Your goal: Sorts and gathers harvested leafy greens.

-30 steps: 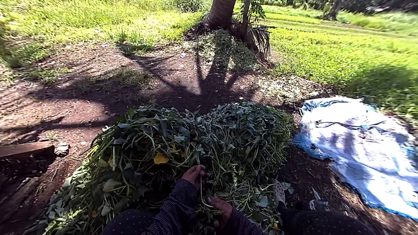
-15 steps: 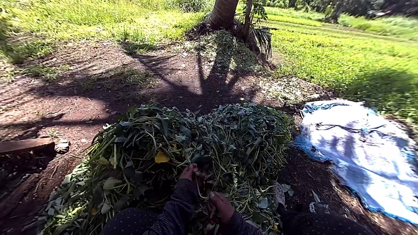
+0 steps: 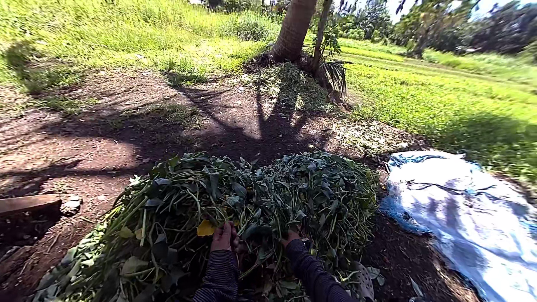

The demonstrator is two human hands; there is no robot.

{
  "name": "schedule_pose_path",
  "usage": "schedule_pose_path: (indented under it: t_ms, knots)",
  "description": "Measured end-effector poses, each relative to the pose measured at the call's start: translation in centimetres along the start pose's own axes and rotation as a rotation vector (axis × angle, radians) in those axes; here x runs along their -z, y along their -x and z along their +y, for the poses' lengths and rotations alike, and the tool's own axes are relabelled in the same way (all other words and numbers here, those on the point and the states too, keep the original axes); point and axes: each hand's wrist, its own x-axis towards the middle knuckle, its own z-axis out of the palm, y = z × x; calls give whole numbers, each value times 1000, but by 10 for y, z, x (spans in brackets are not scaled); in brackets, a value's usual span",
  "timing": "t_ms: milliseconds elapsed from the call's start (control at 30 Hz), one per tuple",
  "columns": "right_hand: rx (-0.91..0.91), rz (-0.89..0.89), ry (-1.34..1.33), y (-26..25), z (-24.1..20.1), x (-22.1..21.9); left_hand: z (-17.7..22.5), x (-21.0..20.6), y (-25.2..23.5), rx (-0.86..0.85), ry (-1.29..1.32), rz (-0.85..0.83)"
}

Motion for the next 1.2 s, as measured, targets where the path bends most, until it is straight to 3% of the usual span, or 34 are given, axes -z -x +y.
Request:
schedule_pose_path:
  t_ms: [100,200,300,367,533,700,833,967,1100,1200]
  knots:
    - [47,44,-35,5,0,-6,-1,6,-7,48,11,-17]
    - [80,134,-193,31,0,16,-1,13,-10,224,39,-142]
    - [124,171,-638,86,-5,47,-5,13,-2,303,-7,-266]
    - [221,211,-875,118,2,53,-9,4,4,324,-47,-218]
    - [73,45,-674,140,52,8,-26,-11,34,411,-235,-154]
    - [139,-113,-666,180,41,-21,-54,-17,57,564,-445,-235]
    - [172,-239,-647,180,43,-42,-62,-18,53,503,-569,-237]
    - [78,-397,-672,177,40,-49,-66,-9,43,425,-715,-312]
    - [-40,-635,-975,176,30,-50,-63,-1,37,336,-788,-427]
    - [-74,-644,-1234,180,19,-56,-59,2,36,250,-705,-546]
